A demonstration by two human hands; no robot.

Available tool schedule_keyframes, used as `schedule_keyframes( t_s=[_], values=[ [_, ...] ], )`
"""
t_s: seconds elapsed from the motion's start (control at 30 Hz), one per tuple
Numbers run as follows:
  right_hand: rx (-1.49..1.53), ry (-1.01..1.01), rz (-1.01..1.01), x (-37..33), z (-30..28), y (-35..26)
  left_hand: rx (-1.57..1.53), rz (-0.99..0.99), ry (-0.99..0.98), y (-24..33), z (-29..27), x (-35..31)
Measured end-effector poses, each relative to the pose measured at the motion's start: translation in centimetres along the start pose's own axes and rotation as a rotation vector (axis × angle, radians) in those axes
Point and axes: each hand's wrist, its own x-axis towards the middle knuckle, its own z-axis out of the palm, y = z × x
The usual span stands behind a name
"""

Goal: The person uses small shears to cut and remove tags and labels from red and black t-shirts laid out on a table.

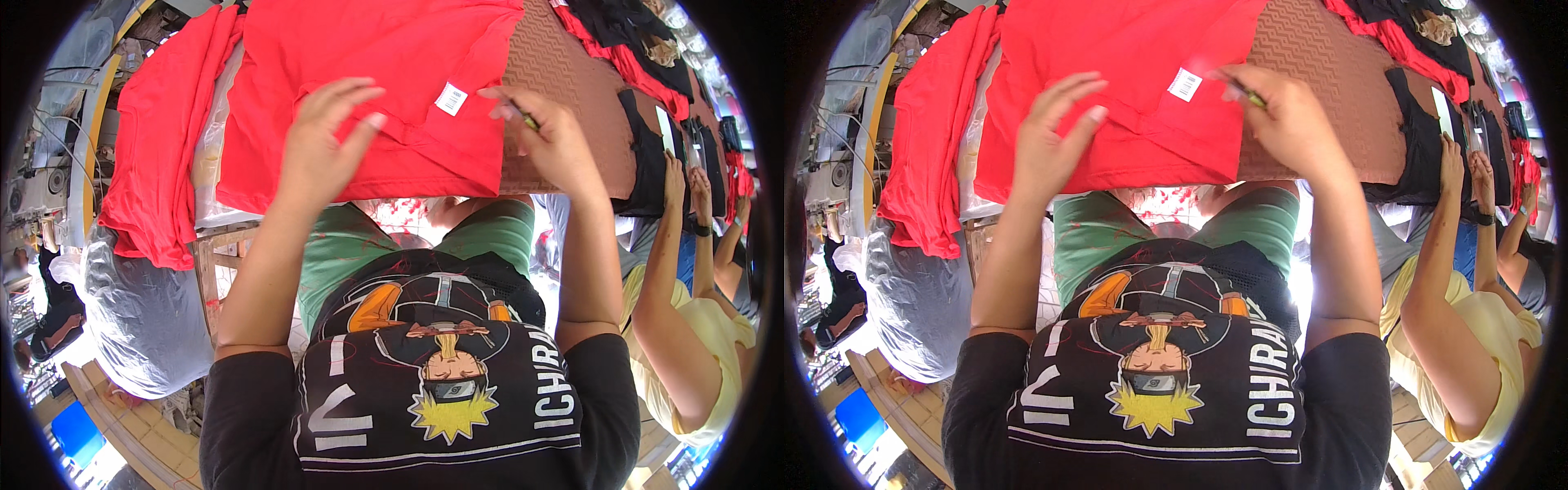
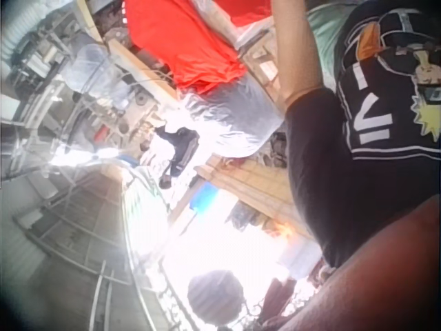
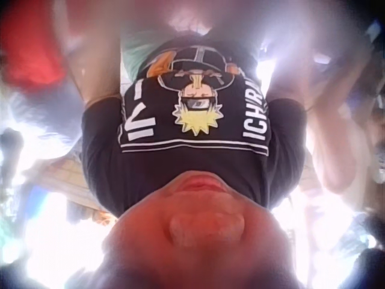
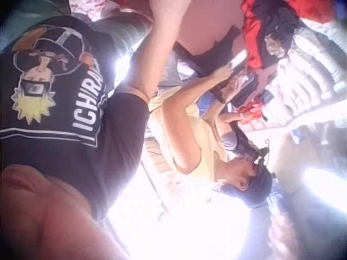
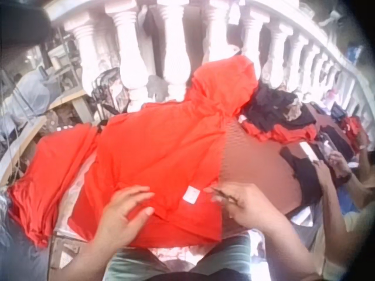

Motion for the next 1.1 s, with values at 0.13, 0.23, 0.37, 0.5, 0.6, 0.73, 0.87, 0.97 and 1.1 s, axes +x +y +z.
schedule_keyframes(
  t_s=[0.13,0.23,0.37,0.5,0.6,0.73,0.87,0.97,1.1],
  values=[
    [-0.005,-0.061,-0.024,-0.4,2.7,-0.1,-0.136,-0.03,-0.169,1.7,3.0,-0.8],
    [-0.003,-0.082,0.076,-1.2,3.8,0.2,-0.07,0.01,-0.204,1.0,4.6,-1.4],
    [0.05,0.014,0.165,-1.9,4.3,-1.4,-0.01,0.089,-0.169,0.2,5.2,-1.4],
    [0.159,0.096,0.05,-2.0,6.2,-0.5,-0.008,0.147,-0.195,0.0,5.1,-1.1],
    [0.255,0.1,0.126,-2.2,6.6,0.0,0.012,0.184,-0.209,0.2,4.9,-0.3],
    [0.47,-0.008,0.318,-2.2,6.0,0.0,-0.126,0.025,-0.257,0.5,5.0,0.2],
    [0.441,-0.026,0.307,-2.4,5.8,-0.1,-0.126,-0.125,-0.319,0.9,4.7,0.6],
    [0.42,-0.059,0.308,-2.2,5.5,0.0,-0.134,-0.168,-0.328,0.8,4.8,0.7],
    [0.353,-0.089,0.322,-2.0,5.4,-0.5,-0.126,-0.176,-0.325,1.0,4.7,0.8]
  ],
)
